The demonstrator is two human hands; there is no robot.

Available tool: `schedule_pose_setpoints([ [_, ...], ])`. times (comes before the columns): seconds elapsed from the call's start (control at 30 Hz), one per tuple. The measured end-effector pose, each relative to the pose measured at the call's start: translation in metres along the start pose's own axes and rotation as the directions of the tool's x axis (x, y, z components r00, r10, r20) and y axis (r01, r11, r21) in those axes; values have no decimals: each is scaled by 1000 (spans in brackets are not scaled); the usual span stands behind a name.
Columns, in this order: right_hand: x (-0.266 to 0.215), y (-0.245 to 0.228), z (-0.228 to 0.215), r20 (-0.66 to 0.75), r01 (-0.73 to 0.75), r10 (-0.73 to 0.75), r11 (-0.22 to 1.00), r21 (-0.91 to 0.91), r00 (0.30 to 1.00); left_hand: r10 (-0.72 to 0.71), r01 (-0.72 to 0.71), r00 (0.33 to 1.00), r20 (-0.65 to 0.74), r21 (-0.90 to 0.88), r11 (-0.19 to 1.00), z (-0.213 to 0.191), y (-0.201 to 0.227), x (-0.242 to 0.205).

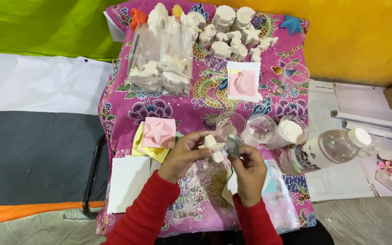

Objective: Demolding small plaster figures and cleaning excess material from their edges by hand.

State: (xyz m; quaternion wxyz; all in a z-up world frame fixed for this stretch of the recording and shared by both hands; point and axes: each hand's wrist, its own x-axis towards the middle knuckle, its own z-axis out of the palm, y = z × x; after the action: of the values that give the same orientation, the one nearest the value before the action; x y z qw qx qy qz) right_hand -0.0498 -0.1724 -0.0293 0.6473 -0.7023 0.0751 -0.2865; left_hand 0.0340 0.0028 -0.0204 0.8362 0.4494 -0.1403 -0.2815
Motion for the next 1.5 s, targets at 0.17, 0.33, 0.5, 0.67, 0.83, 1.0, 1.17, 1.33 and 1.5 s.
schedule_pose_setpoints([
  [0.17, -5, 7, -5, -12, 105, -105, 994, 6, 994, -60, 53, 994, -88, -81, 995, -5, -9, 6],
  [0.33, 3, -7, 6, 191, 459, -423, 857, -233, 886, -179, 153, 979, -98, -230, 961, -8, -16, 6],
  [0.5, 7, -1, 14, 288, 561, -496, 799, -219, 819, -205, 163, 977, -52, -430, 888, -14, -22, 9],
  [0.67, 3, 1, 20, 267, 534, -477, 819, -210, 837, -208, 162, 976, -58, -440, 883, -12, -23, 10],
  [0.83, -4, 7, 13, 205, 485, -442, 827, -283, 873, -205, 154, 974, -95, -385, 910, -8, -15, 7],
  [1.0, 2, 11, -10, 215, -178, 117, 941, 287, 970, 17, -14, 970, -241, 14, 1000, -6, -15, 9],
  [1.17, -1, 39, -24, 383, -206, 285, 950, -235, 878, 69, -52, 946, -317, 60, 997, -13, -12, 9],
  [1.33, -19, 66, -17, 408, 167, 306, 587, -792, 860, 65, -28, 923, -380, 103, 994, -10, -4, 6],
  [1.5, -15, 23, -11, 512, 504, -139, 514, -694, 847, 35, 14, 945, -325, 148, 989, -8, -9, 8],
])
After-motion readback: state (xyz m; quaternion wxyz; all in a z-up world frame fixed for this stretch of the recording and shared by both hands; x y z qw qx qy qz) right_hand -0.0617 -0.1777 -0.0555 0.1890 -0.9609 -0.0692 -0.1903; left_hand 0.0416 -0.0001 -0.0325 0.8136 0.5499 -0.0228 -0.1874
